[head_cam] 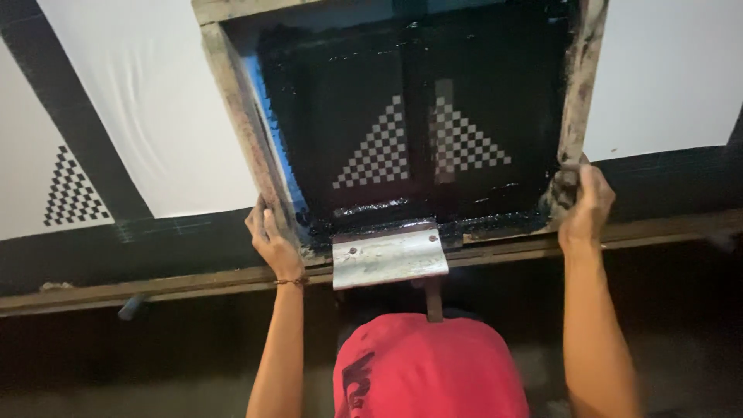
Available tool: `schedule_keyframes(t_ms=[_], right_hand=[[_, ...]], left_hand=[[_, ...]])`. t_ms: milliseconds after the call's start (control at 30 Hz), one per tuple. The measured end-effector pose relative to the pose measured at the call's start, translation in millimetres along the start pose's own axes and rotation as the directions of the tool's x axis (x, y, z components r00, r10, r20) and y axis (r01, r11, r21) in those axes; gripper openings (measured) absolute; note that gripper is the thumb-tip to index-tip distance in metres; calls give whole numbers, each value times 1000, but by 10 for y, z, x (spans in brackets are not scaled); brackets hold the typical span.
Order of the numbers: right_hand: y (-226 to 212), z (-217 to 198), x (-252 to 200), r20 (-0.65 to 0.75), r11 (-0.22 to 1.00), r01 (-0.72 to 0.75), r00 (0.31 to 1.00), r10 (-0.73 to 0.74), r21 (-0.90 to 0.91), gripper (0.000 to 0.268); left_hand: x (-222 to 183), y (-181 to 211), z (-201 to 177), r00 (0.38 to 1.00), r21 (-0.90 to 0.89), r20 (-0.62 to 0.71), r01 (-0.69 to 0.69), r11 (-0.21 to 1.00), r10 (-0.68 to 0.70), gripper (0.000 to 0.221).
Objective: The person uses a squeegee to pull dark ink across a screen printing frame, transferring a checkered triangle pattern onto a white t-shirt. The person repeatedly lifts the frame to reveal the printed design and repositions the squeegee for subsequent passes.
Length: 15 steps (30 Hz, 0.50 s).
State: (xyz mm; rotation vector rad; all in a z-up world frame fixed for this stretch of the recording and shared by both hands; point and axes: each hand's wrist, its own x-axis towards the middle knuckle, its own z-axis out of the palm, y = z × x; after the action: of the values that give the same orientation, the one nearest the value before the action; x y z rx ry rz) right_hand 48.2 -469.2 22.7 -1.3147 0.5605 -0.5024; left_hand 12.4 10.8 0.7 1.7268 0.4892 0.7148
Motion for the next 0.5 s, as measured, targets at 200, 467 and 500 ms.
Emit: schedule_keyframes(t_ms=[200,467,500], right_hand=[[-32,45,166,140,986,150,980,-139,-71,26],[-201,184,156,104,995,75,991,-82,69,39],[-188,187,137,102,995,73,992,-79,69,39]], left_hand=[[207,128,105,999,-74,3,-39,997,39,44],[206,396,134,999,-61,18,43,997,-42,52],[218,306,119,999,-58,20,43,997,-42,52]])
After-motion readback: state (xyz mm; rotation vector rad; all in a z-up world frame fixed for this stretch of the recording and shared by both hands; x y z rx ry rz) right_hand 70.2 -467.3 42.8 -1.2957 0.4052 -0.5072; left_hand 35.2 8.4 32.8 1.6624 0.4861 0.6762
